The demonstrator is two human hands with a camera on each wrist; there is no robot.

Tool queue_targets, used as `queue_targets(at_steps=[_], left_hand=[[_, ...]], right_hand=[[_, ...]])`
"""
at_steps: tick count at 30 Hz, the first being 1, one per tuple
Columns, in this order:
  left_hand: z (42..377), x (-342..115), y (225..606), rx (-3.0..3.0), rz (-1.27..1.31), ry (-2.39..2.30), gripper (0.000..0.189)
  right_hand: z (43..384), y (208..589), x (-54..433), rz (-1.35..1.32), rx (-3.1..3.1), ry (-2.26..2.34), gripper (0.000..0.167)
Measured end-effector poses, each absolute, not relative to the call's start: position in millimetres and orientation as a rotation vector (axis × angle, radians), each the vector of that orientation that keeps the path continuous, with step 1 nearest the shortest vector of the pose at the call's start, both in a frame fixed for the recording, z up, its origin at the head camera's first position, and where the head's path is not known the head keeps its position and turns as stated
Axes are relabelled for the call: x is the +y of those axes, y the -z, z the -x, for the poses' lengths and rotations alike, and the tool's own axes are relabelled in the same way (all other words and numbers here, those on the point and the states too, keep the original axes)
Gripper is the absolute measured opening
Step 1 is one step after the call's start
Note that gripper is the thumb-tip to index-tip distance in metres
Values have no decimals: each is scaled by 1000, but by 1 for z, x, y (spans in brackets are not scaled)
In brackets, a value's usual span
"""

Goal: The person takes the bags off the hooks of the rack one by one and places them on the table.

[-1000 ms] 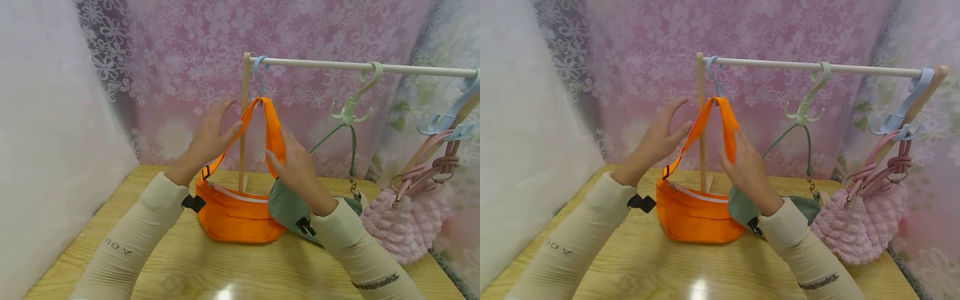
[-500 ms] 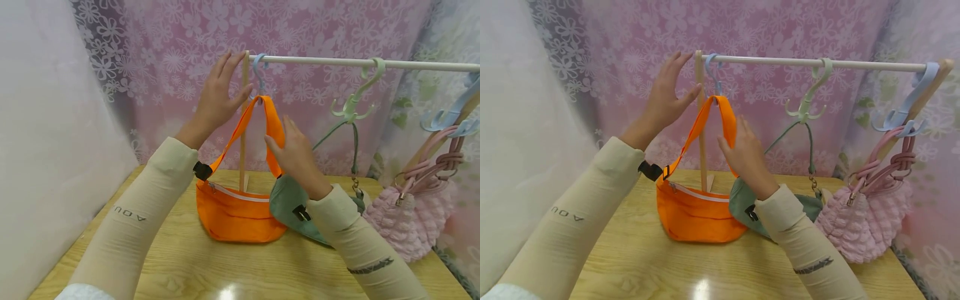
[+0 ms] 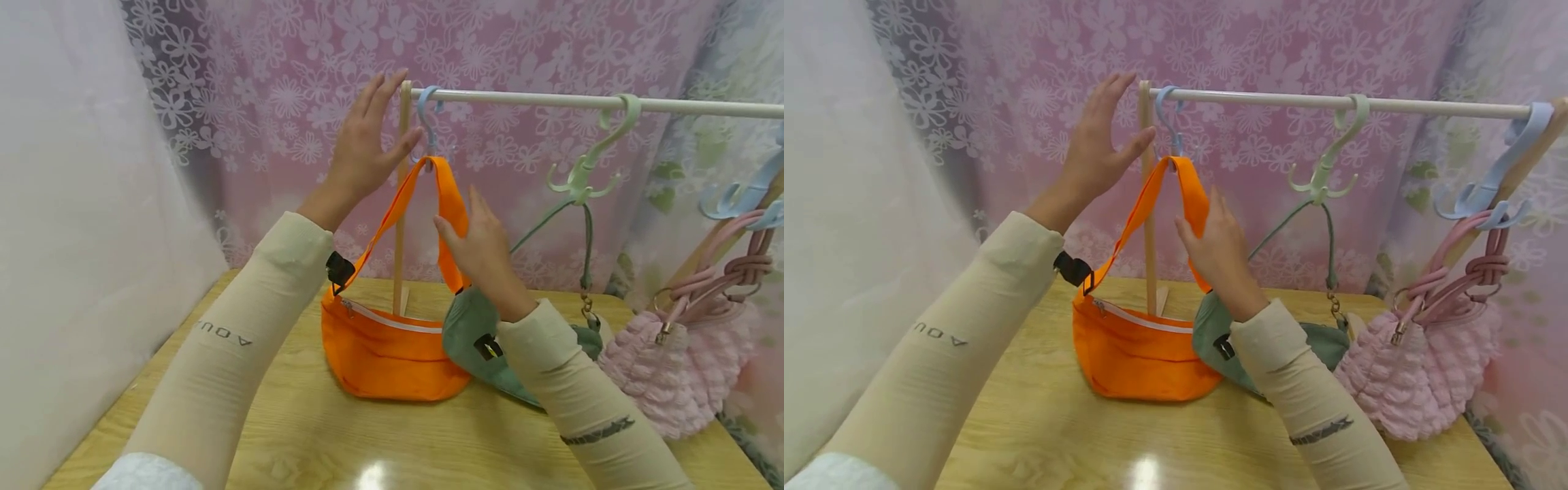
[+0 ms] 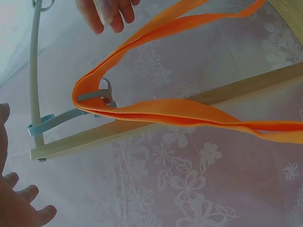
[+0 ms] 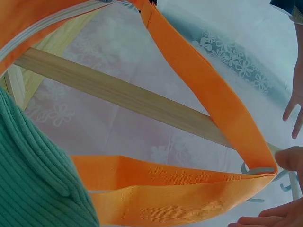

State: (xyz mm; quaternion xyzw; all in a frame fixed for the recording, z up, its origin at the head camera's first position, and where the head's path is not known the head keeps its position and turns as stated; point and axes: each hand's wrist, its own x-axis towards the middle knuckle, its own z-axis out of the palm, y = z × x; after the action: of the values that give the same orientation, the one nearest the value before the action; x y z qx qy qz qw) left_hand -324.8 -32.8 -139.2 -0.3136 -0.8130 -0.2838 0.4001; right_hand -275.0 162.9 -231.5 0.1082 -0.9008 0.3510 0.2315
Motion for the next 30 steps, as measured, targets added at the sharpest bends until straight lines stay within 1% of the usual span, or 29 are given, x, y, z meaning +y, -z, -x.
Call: queue_targets(at_steps=[5, 15, 25, 30], left_hand=[[326, -25, 136, -2063, 835, 746, 70], [327, -12, 137, -2086, 825, 650, 72], [335, -6, 119, -2010, 933, 638, 70], [339, -7, 114, -2046, 967, 591, 67]], right_hand=[[278, 236, 164, -345, -2349, -1017, 74], [282, 249, 158, -341, -2384, -1020, 79], [288, 240, 155, -322, -2336, -1017, 80], [294, 240, 153, -307, -2332, -1017, 76]])
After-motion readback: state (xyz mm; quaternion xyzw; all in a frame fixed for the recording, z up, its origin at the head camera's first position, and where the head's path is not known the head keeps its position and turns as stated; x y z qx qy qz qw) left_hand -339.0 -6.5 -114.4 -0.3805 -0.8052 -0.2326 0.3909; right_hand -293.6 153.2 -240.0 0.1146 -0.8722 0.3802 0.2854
